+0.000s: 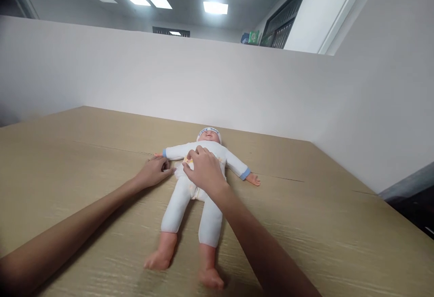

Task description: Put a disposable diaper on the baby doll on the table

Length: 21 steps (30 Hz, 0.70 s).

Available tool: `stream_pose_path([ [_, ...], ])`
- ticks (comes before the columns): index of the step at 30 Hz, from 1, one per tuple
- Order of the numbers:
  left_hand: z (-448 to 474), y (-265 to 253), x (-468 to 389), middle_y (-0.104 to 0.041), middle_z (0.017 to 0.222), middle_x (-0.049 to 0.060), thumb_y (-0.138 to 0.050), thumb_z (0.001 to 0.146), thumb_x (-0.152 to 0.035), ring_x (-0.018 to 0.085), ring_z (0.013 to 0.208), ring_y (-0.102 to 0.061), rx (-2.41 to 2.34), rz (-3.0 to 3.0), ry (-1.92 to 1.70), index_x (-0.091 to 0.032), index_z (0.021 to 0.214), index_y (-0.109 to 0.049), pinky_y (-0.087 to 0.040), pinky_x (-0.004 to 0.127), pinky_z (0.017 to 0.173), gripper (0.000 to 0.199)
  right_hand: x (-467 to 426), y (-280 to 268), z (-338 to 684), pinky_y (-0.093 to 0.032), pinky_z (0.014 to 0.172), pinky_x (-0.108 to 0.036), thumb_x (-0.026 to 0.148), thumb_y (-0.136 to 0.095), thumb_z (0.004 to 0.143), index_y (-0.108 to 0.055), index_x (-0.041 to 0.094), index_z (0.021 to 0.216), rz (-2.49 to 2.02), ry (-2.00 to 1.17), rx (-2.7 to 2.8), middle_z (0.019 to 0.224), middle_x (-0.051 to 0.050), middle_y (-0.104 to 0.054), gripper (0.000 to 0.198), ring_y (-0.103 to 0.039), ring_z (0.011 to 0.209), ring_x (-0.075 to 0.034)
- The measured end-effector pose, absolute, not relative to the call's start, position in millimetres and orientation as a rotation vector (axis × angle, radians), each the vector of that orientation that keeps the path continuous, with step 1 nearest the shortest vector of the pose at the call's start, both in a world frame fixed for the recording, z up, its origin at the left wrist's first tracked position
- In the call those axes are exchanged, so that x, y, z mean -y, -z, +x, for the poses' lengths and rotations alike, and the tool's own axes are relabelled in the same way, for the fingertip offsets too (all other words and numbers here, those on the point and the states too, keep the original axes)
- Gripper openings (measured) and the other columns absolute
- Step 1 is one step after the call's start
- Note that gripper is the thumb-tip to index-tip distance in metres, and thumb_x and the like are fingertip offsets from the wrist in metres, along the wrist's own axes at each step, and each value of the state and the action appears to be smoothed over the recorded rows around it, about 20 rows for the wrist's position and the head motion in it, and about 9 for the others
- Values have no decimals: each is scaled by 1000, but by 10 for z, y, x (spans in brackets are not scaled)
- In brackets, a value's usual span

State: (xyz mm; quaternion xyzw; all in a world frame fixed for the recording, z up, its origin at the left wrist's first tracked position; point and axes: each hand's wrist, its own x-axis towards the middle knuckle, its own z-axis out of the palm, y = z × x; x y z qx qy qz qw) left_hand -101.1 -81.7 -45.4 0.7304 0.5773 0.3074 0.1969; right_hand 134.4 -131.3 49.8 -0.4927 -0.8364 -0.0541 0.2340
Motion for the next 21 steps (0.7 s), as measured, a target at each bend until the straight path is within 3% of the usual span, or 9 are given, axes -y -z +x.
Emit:
stream_pose_path([
  [5, -1035, 353, 708, -60, 66, 1, -72, 80, -61, 24, 74, -57, -1508, 1786, -820, -24, 64, -60, -40, 34, 70, 42, 1125, -368, 1343, -46, 80, -36, 34, -73, 93, -74, 25, 105, -1413, 116, 2302, 105, -5, -72, 15, -67, 102, -26],
  [8, -996, 244, 687, -57, 62, -1, -75, 77, -63, 18, 63, -51, -1379, 1652, -795, -23, 63, -61, -35, 31, 62, 44, 1109, -348, 1370, -45, 78, -35, 36, -74, 92, -73, 26, 105, -1406, 60, 2300, 105, -3, -73, 16, -68, 104, -26],
  [14, -776, -26, 705, -73, 85, 3, -76, 75, -51, 16, 72, -57, -1128, 1510, -881, -22, 80, -60, -40, 30, 67, 34, 1118, -339, 1365, -50, 92, -39, 34, -71, 92, -64, 22, 135, -1377, -10, 2282, 130, -8, -74, 45, -68, 117, -28],
  [17, -628, -127, 735, -71, 82, -1, -73, 78, -39, 17, 78, -61, -1075, 1484, -955, -24, 97, -58, -42, 30, 72, 29, 1136, -361, 1355, -51, 96, -41, 34, -69, 94, -59, 20, 145, -1384, -18, 2272, 136, -11, -73, 54, -67, 123, -31],
  [21, -436, -161, 815, -64, 76, -4, -68, 81, -32, 18, 78, -61, -952, 1493, -993, -25, 109, -57, -45, 31, 74, 31, 1149, -392, 1359, -50, 96, -39, 35, -68, 95, -60, 21, 145, -1364, -61, 2270, 137, -12, -74, 52, -67, 125, -31],
])
